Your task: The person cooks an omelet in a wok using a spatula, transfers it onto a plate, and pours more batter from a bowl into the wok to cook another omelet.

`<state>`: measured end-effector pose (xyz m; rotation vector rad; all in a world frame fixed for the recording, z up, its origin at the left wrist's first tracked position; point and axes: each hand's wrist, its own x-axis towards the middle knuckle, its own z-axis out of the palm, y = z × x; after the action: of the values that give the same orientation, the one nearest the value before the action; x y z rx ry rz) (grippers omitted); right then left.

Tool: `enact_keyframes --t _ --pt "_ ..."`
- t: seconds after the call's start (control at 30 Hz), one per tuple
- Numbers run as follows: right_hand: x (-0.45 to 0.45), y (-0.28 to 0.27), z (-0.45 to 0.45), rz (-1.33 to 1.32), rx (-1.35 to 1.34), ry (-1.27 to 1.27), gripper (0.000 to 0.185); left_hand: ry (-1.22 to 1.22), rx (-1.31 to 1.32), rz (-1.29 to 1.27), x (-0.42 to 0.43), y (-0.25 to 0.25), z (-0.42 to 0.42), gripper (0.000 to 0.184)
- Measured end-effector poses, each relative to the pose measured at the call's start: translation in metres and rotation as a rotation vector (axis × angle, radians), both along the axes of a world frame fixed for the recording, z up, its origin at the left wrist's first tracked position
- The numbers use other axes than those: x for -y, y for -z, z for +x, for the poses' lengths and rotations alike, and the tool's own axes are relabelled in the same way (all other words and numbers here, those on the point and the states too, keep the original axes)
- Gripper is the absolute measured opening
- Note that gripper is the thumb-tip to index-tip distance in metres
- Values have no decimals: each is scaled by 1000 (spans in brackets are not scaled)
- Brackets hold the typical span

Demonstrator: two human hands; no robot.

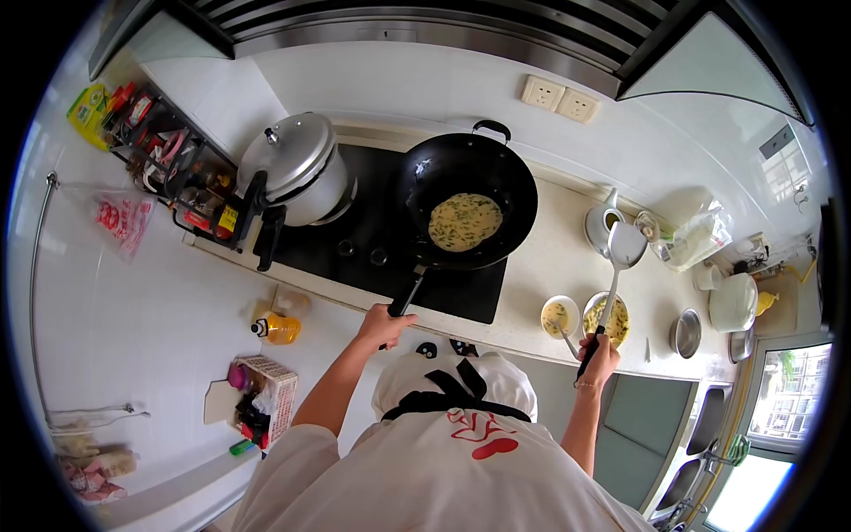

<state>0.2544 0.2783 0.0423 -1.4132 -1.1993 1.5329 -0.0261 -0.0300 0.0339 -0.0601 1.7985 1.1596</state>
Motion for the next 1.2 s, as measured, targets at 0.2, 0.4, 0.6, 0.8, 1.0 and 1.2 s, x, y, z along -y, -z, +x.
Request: enact_keyframes --t 0.2,0.4,0.6,0.8,1.0,1.2 --pt "1 3 6 1 4 24 26 33 54 11 2 -1 -5 35" --pt "3 3 8 -6 -8 33 26 57 113 11 -1 -9 -6 40" --pt "3 -2 9 -5 -14 32 26 129 305 175 3 -31 -16 47" --pt "3 -3 9 0 -25 49 26 59 369 238 9 -43 -22 37" --pt "2 -11 14 7 -25 63 27 96 340 224 14 -34 -22 37" --pt "1 -14 20 4 3 100 25 69 168 143 5 -45 -13 38"
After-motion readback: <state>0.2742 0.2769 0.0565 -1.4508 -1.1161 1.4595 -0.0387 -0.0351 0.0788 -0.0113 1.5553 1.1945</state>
